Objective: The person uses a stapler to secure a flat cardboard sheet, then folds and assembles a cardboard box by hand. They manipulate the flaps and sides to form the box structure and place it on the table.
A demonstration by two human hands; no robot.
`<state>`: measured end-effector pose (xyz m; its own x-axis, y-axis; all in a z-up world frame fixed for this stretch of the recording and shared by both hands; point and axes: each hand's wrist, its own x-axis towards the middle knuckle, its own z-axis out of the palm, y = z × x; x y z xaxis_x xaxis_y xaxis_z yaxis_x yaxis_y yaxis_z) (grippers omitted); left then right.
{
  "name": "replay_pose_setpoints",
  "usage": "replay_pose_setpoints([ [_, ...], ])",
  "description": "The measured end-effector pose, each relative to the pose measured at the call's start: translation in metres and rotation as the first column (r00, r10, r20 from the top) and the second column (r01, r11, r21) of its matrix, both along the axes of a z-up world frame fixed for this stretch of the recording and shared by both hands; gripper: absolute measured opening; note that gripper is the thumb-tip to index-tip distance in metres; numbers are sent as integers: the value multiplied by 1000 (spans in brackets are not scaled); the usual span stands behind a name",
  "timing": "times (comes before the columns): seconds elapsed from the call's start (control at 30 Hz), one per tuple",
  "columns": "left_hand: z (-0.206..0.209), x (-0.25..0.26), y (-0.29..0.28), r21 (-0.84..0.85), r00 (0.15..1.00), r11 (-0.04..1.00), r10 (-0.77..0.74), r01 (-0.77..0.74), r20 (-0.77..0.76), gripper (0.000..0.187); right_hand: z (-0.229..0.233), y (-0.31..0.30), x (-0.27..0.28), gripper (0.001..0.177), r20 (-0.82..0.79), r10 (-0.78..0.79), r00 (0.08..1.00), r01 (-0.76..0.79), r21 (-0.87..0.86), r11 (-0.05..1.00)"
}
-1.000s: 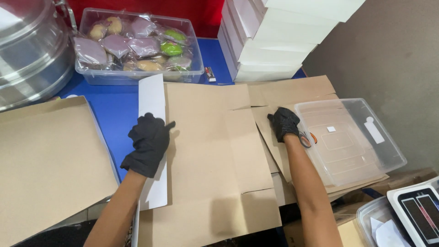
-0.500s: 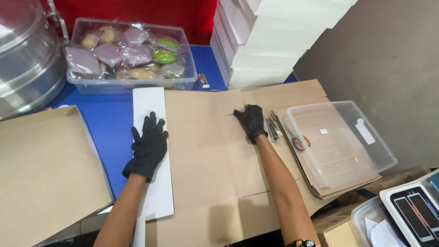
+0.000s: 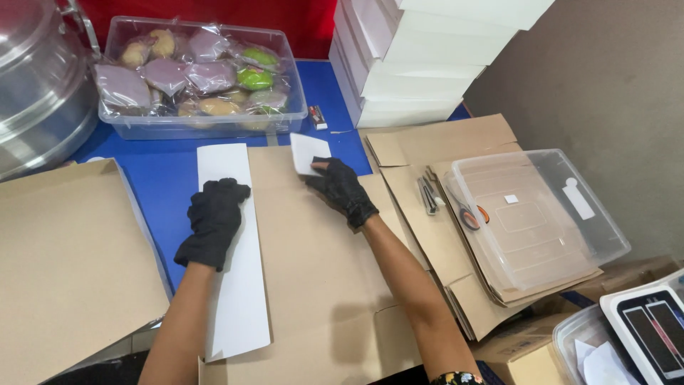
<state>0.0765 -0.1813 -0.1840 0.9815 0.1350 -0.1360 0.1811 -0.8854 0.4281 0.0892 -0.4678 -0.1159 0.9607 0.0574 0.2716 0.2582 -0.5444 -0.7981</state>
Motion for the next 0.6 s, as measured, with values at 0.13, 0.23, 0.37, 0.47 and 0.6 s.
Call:
replay_pose_setpoints([
  [0.13, -9, 6, -2, 446, 881, 895, -195, -20, 431, 25, 15, 38, -20, 33, -127, -141, 982, 80, -395, 915],
  [0.23, -7, 27, -3, 244, 982, 969, -79, 36, 171, 39, -11, 30, -2, 40, -238, -232, 943, 109, -440, 892],
  [0.37, 22, 6, -13, 146, 986, 985, -111, 92, 128, 44, 14, 48, -10, 46, -360, -245, 900, 91, -395, 914],
  [0.47, 0, 14, -12, 298, 953, 941, -227, 160, 203, 45, -17, 29, 1, 57, -416, -278, 866, 91, -416, 905],
  [0.6, 8, 11, -14, 247, 971, 950, -221, 193, 89, 50, -42, 27, -1, 41, -133, -120, 984, 0, -671, 742],
])
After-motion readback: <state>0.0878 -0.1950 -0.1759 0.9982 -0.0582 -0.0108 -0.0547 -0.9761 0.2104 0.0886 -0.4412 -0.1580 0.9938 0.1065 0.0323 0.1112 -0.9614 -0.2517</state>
